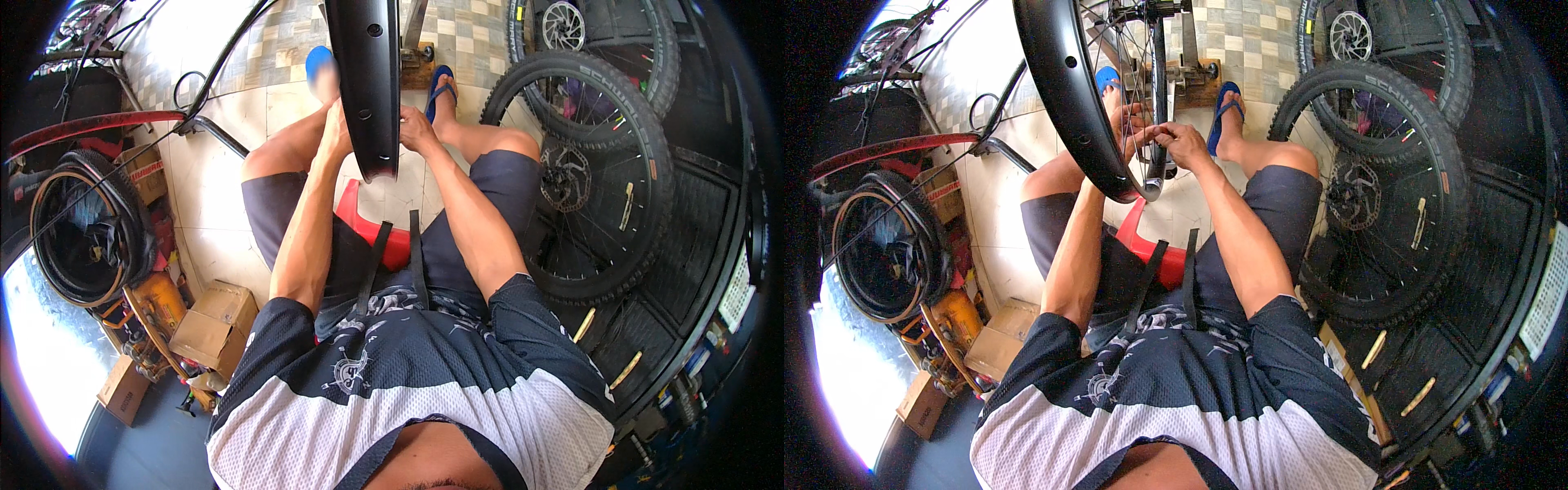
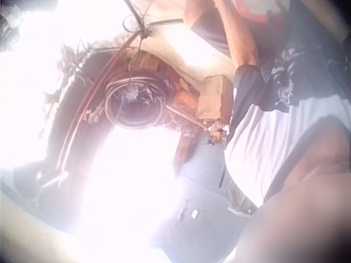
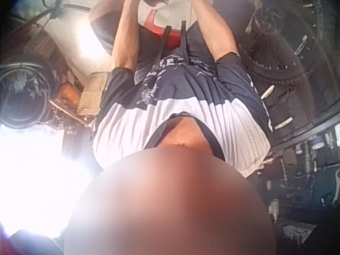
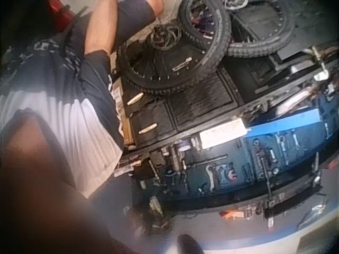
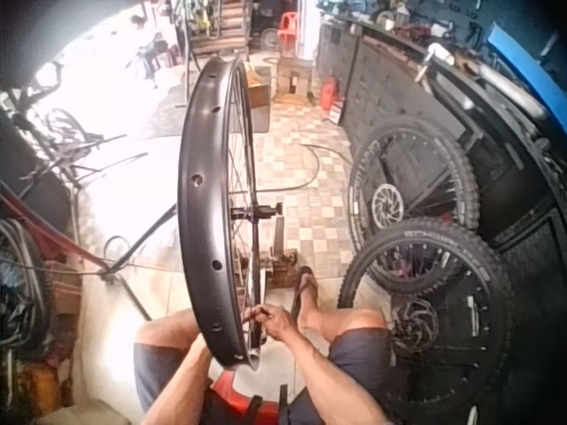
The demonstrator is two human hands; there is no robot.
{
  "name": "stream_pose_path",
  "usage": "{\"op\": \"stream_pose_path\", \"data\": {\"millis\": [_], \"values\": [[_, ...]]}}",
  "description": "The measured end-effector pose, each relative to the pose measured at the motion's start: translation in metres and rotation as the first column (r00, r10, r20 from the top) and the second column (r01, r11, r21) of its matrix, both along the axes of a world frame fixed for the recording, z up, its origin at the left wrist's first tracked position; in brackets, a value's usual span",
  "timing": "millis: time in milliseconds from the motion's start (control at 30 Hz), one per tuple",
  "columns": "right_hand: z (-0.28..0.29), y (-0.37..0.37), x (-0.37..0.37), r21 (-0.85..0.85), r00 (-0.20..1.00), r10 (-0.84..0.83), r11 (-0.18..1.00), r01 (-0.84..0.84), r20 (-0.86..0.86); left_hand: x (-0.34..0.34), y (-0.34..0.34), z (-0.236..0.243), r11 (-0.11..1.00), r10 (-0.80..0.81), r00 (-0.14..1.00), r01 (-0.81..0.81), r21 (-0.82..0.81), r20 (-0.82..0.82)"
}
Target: The person adjusts the spokes of a bicycle wheel mounted on a truing stand. They rotate the wheel and use a spoke wrench to tighten or loosen individual spokes, checking alignment repeatedly.
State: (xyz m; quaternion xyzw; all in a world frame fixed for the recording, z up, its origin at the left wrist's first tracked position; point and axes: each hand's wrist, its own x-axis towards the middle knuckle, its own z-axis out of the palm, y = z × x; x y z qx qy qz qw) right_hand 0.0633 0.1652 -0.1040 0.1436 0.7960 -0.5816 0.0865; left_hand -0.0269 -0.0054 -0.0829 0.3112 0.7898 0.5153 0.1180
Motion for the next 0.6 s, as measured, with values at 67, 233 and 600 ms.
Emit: {"op": "stream_pose_path", "data": {"millis": [67,233,600], "values": [[0.003,0.002,0.002,-0.015,0.999,-0.018,1.000,0.018,0.039,0.002,0.000,0.007,1.000,-0.007,0.997,0.005,-0.027,-0.077],[0.002,0.007,0.006,-0.134,0.968,-0.217,0.963,0.233,0.124,0.008,0.001,0.009,0.990,0.101,0.950,-0.126,0.068,0.297],[0.002,0.022,0.011,0.109,0.929,-0.364,0.928,0.356,0.069,0.001,0.010,-0.021,0.987,0.151,0.919,-0.161,-0.004,0.364]]}}
